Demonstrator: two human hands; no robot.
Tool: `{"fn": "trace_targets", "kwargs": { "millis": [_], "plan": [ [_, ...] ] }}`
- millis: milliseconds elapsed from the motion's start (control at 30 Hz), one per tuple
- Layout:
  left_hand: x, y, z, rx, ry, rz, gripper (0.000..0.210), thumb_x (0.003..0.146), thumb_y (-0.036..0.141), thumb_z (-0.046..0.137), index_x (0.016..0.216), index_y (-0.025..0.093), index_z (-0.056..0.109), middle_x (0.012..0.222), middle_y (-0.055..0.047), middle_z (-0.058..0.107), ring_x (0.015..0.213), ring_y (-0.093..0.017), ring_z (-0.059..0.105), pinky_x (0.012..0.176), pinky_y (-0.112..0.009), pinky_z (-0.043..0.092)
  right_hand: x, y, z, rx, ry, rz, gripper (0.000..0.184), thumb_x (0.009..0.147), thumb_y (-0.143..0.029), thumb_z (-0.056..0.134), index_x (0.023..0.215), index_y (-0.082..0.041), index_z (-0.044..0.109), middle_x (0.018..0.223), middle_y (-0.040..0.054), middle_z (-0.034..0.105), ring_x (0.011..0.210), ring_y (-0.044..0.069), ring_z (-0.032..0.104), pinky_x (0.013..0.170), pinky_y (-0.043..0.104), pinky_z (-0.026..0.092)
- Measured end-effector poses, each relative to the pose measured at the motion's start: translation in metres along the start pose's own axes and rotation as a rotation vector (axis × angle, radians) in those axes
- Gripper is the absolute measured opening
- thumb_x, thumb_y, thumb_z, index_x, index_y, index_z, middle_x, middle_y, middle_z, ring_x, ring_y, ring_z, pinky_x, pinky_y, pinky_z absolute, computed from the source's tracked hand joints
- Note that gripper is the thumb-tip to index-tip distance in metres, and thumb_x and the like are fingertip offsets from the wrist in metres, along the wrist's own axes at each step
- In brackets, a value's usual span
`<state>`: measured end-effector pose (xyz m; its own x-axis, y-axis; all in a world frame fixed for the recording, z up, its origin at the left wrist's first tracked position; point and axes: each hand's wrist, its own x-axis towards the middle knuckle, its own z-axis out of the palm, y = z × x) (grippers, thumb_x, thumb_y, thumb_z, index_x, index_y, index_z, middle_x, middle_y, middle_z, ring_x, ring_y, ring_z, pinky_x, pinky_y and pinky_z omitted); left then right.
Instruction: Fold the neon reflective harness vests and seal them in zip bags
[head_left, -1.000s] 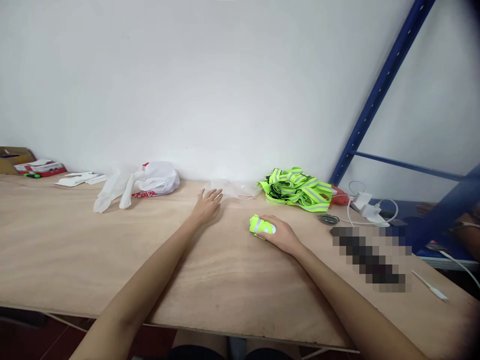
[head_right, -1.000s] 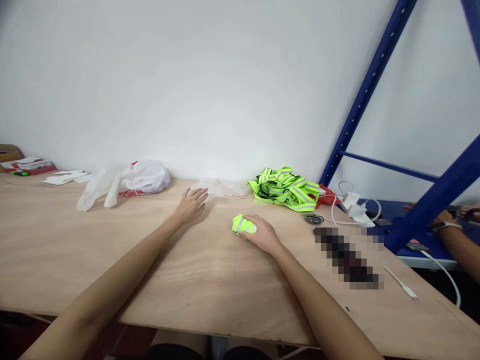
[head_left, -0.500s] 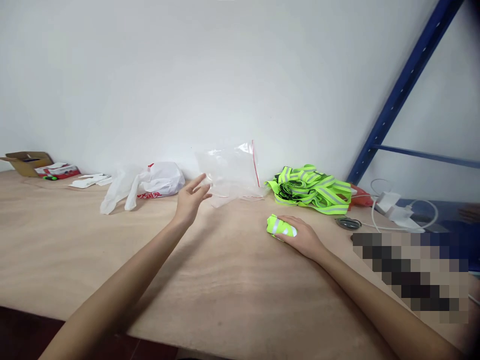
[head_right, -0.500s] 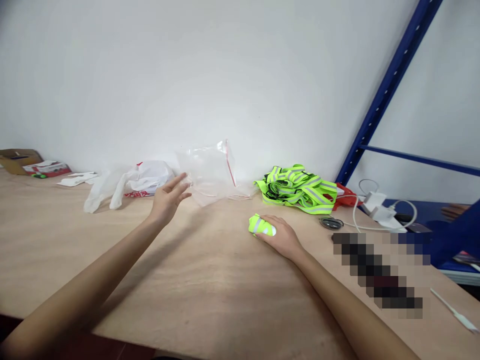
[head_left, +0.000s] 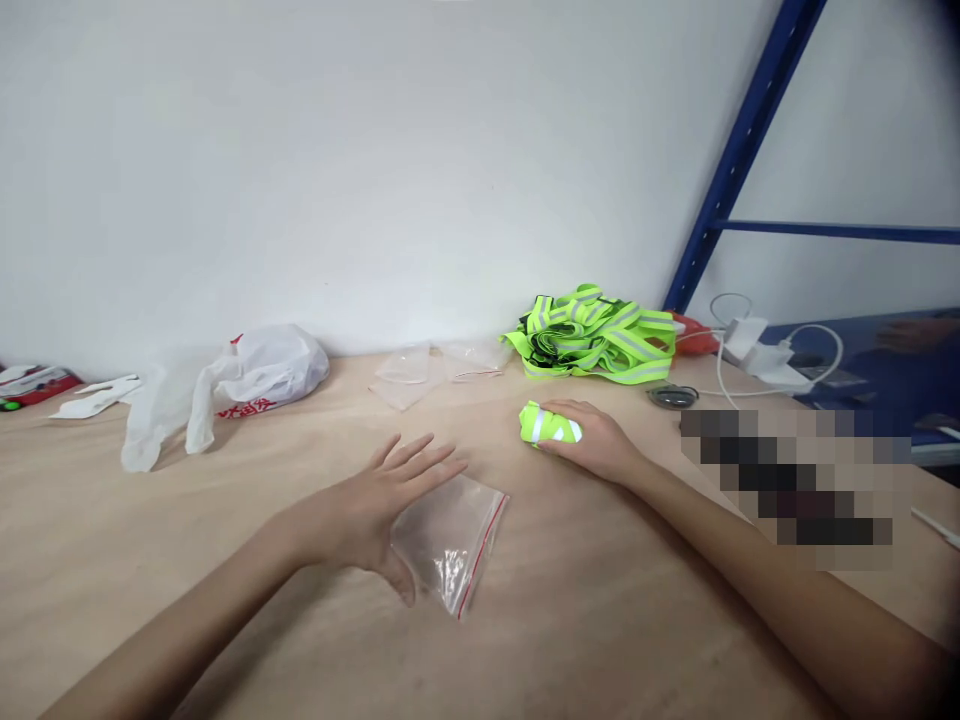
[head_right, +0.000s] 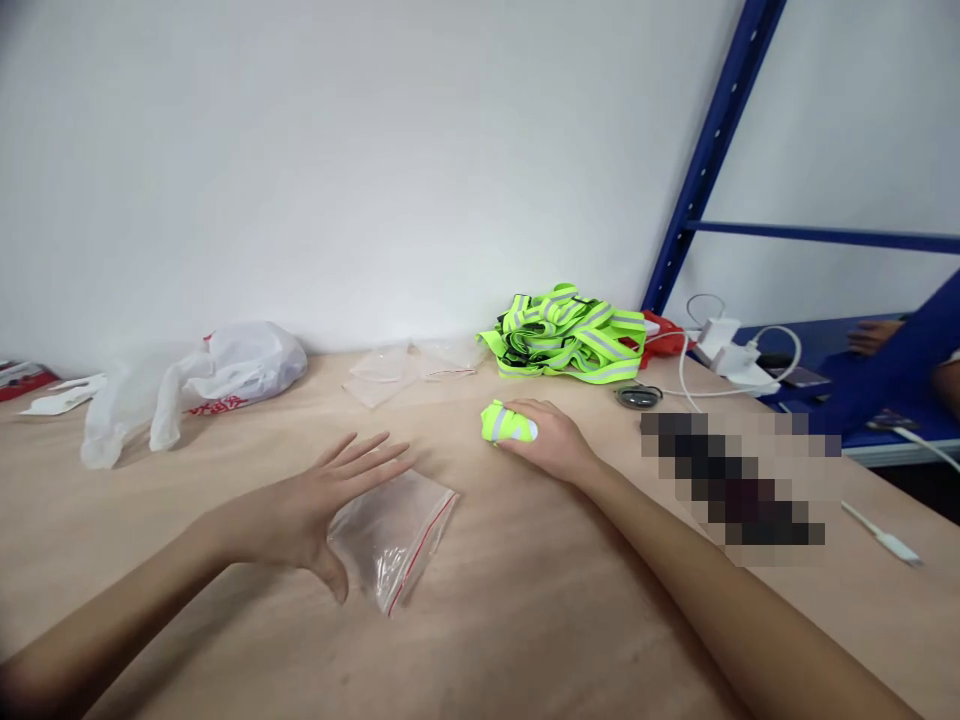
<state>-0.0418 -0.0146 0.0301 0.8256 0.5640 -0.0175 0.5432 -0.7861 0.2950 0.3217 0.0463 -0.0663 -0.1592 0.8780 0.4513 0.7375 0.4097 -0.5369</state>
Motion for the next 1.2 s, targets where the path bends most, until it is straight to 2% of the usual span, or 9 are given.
{"fn": "trace_targets", "kwargs": {
  "millis": [67, 167, 233, 433, 567, 700, 833, 967, 1200],
  "plan": [
    [0.012, 0.005, -0.004, -0.012, -0.085, 0.028, 0.13, 0.05, 0.069, 0.085, 0.158, 0.043, 0.017, 0.165, -0.008, 0.023, 0.151, -0.043, 0.017, 0.117, -0.069, 0.013, -0.001, -0.001, -0.001, 0.003, -0.01, -0.008, 0.053, 0.072, -0.041, 0.077, 0.123, -0.029, 0.069, 0.128, 0.0036, 0.069, 0.122, 0.032, 0.06, 0.109, 0.048, 0.045],
    [0.027, 0.012, 0.003, -0.021, -0.155, 0.074, 0.133, 0.051, 0.067, 0.085, 0.159, 0.041, 0.013, 0.166, -0.009, 0.018, 0.151, -0.044, 0.014, 0.117, -0.07, 0.011, -0.001, -0.002, -0.001, 0.007, -0.031, -0.009, 0.054, 0.071, -0.041, 0.079, 0.123, -0.028, 0.07, 0.127, 0.0045, 0.07, 0.122, 0.032, 0.061, 0.109, 0.049, 0.045],
    [0.035, 0.015, 0.01, -0.038, -0.164, 0.099, 0.131, 0.052, 0.066, 0.085, 0.159, 0.039, 0.015, 0.166, -0.01, 0.02, 0.151, -0.045, 0.015, 0.117, -0.069, 0.01, 0.0, -0.004, -0.002, 0.011, -0.033, -0.011, 0.054, 0.071, -0.041, 0.079, 0.123, -0.028, 0.07, 0.128, 0.0046, 0.07, 0.122, 0.032, 0.061, 0.11, 0.049, 0.044],
    [0.042, 0.009, 0.023, -0.122, -0.067, 0.025, 0.124, 0.059, 0.064, 0.083, 0.159, 0.032, 0.018, 0.156, -0.012, 0.041, 0.145, -0.04, 0.033, 0.121, -0.062, 0.01, -0.001, -0.007, -0.007, 0.063, -0.061, -0.031, 0.053, 0.071, -0.041, 0.08, 0.122, -0.027, 0.07, 0.126, 0.0044, 0.071, 0.119, 0.03, 0.063, 0.108, 0.046, 0.046],
    [0.037, -0.001, 0.028, -0.109, 0.066, -0.11, 0.12, 0.064, 0.066, 0.08, 0.158, 0.031, 0.016, 0.156, -0.014, 0.039, 0.143, -0.038, 0.038, 0.121, -0.061, 0.016, -0.005, -0.018, -0.007, 0.148, -0.109, -0.084, 0.053, 0.072, -0.042, 0.081, 0.122, -0.027, 0.071, 0.126, 0.0052, 0.07, 0.119, 0.029, 0.063, 0.106, 0.044, 0.047],
    [0.037, -0.007, 0.039, -0.059, 0.185, -0.192, 0.119, 0.066, 0.066, 0.079, 0.158, 0.029, 0.013, 0.158, -0.015, 0.037, 0.143, -0.038, 0.037, 0.119, -0.061, 0.018, -0.015, -0.042, -0.003, 0.243, -0.171, -0.19, 0.056, 0.075, -0.044, 0.08, 0.127, -0.028, 0.068, 0.128, 0.0054, 0.069, 0.12, 0.028, 0.063, 0.107, 0.044, 0.047],
    [0.041, -0.01, 0.048, -0.047, 0.173, -0.195, 0.12, 0.066, 0.067, 0.079, 0.159, 0.029, 0.013, 0.157, -0.016, 0.039, 0.141, -0.039, 0.039, 0.119, -0.063, 0.015, -0.025, -0.065, 0.001, 0.319, -0.243, -0.316, 0.061, 0.075, -0.047, 0.081, 0.131, -0.028, 0.065, 0.129, 0.007, 0.069, 0.118, 0.027, 0.064, 0.105, 0.043, 0.048],
    [0.041, -0.009, 0.051, -0.086, 0.164, -0.129, 0.12, 0.066, 0.069, 0.078, 0.159, 0.03, 0.014, 0.157, -0.015, 0.039, 0.142, -0.038, 0.038, 0.12, -0.063, 0.016, -0.03, -0.072, 0.005, 0.327, -0.311, -0.399, 0.064, 0.074, -0.046, 0.082, 0.133, -0.031, 0.063, 0.131, 0.0064, 0.068, 0.12, 0.027, 0.063, 0.107, 0.044, 0.045],
    [0.044, -0.004, 0.054, -0.097, 0.169, -0.055, 0.114, 0.069, 0.067, 0.077, 0.159, 0.03, 0.018, 0.157, -0.013, 0.041, 0.14, -0.037, 0.042, 0.121, -0.062, 0.015, -0.031, -0.073, 0.011, 0.31, -0.295, -0.429, 0.063, 0.075, -0.045, 0.083, 0.132, -0.027, 0.063, 0.131, 0.009, 0.068, 0.123, 0.027, 0.062, 0.108, 0.043, 0.043]
  ]
}}
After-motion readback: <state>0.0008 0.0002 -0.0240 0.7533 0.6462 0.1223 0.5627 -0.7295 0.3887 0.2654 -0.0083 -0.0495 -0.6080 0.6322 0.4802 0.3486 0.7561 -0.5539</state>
